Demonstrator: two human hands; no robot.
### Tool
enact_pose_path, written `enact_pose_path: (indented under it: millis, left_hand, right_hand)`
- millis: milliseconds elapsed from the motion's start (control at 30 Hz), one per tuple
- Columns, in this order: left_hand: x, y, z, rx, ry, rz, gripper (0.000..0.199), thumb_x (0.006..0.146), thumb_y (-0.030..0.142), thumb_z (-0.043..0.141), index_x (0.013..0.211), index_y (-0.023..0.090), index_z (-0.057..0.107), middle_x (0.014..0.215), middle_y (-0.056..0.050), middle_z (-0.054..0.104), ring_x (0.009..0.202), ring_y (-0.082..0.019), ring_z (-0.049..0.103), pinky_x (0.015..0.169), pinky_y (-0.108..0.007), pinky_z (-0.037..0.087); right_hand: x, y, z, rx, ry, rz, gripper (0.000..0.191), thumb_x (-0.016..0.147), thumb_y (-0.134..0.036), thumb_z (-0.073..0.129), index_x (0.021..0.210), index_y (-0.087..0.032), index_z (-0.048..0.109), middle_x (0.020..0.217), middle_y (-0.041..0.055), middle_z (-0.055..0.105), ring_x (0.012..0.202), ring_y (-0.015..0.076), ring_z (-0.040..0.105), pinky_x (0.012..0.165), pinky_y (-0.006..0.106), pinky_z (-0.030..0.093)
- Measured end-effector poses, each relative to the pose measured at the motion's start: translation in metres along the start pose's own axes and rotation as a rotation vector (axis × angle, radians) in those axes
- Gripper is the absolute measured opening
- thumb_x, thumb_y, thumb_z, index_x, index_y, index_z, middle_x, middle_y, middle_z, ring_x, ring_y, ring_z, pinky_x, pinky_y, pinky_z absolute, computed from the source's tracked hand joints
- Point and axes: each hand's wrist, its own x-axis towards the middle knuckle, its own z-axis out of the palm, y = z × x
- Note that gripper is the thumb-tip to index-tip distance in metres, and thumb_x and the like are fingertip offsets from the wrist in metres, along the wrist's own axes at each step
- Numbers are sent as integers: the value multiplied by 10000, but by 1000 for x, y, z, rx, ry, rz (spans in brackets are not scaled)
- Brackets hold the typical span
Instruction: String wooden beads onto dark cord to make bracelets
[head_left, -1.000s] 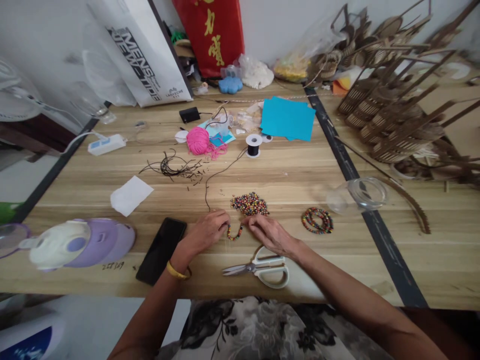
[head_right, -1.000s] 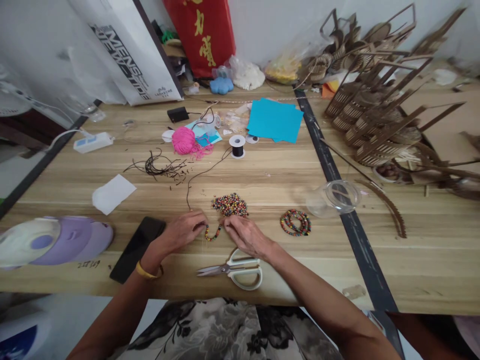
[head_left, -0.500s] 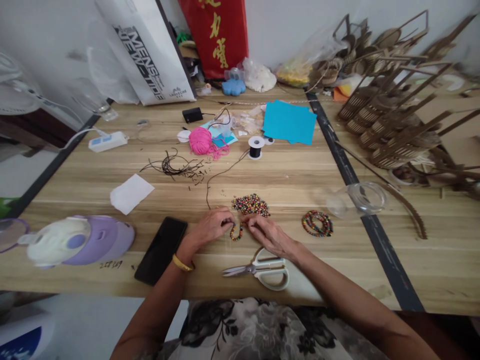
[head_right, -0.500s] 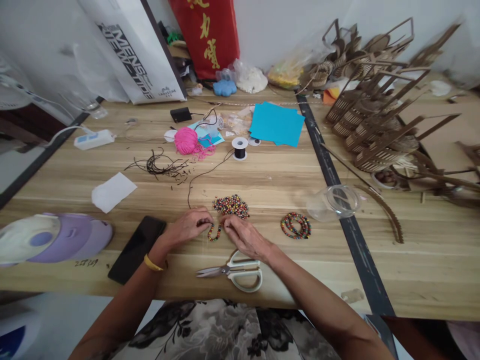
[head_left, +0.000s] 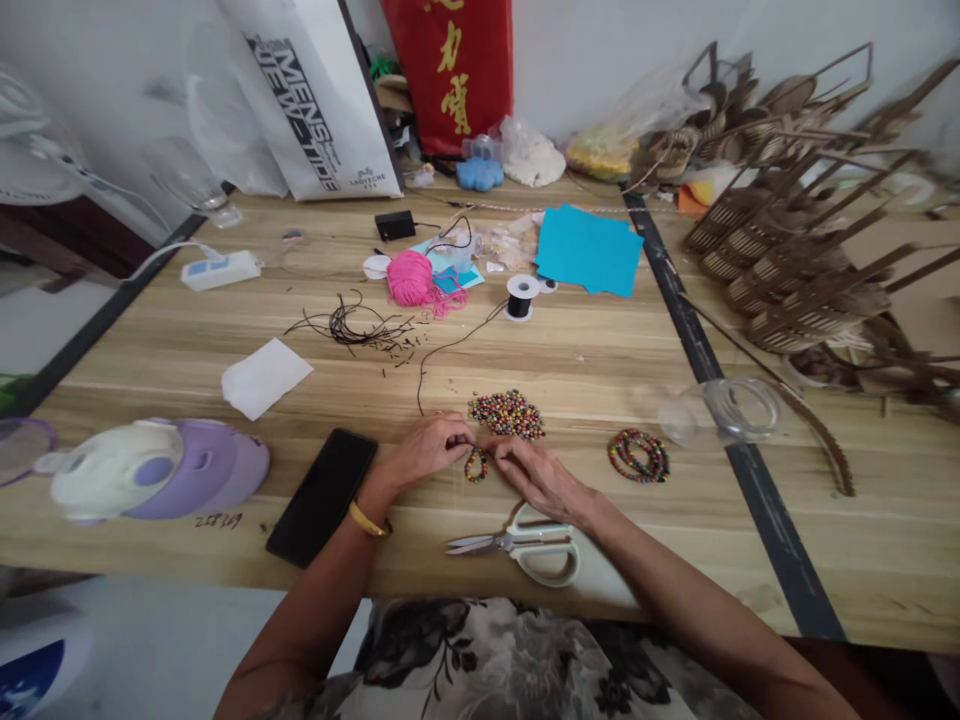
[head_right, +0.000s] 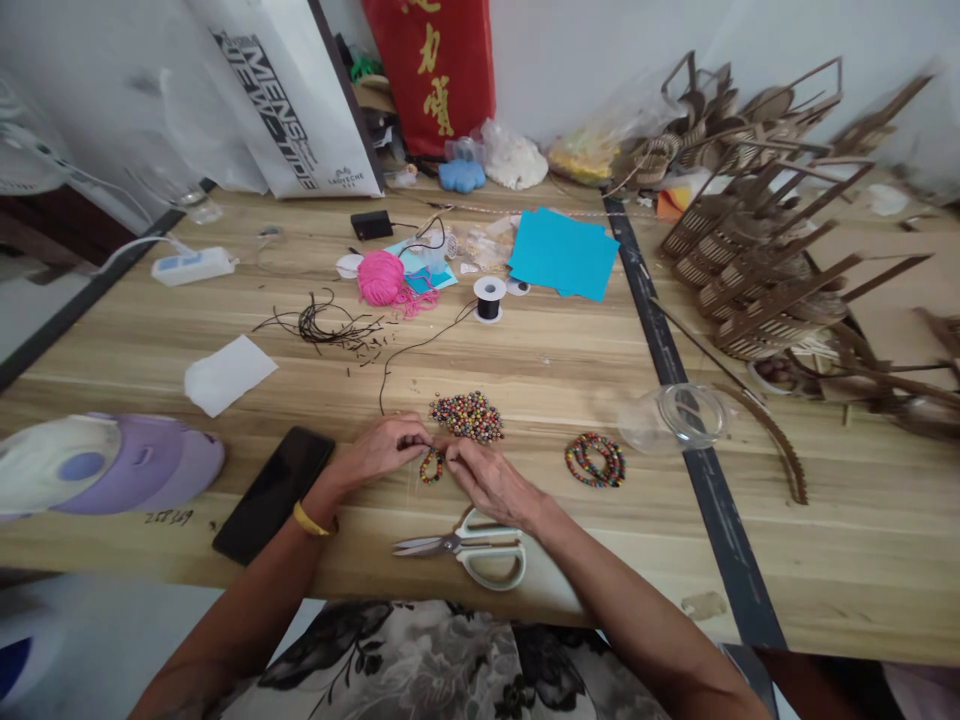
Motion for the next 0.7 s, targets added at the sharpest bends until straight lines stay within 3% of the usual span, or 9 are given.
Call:
enact_pose_path:
  millis: [267,533,700]
  left_hand:
    - [0,-3,2,4,-2,23,152,841,177,523,819,163,672,780,-25,611,738,-140,554,702,-244,408]
    - [-1,-4,-1,-52,1,-12,125,808,156,542,808,163,667,764,-17,609,715,-134,550,678,-234,416]
    - [-4,-6,-8,-64,-21,-25,118,801,154,550,778,154,667,763,-23,616,727,-136,553,698,-236,419]
  right_hand:
    - [2,0,1,5,-26,-4,100,978,-199,351,994,-198,450,1185,131,580,1076,182,566,911,348,471]
    - [2,-5,4,-125,-30,-65,106,962,-171,360,1000,-205,453,1142,136,596,1020,210,579,882,375,481]
    - [0,-11,8,-226,-63,-65,98,955,-161,365,968,-200,455,963,103,614,891,214,572,816,369,474]
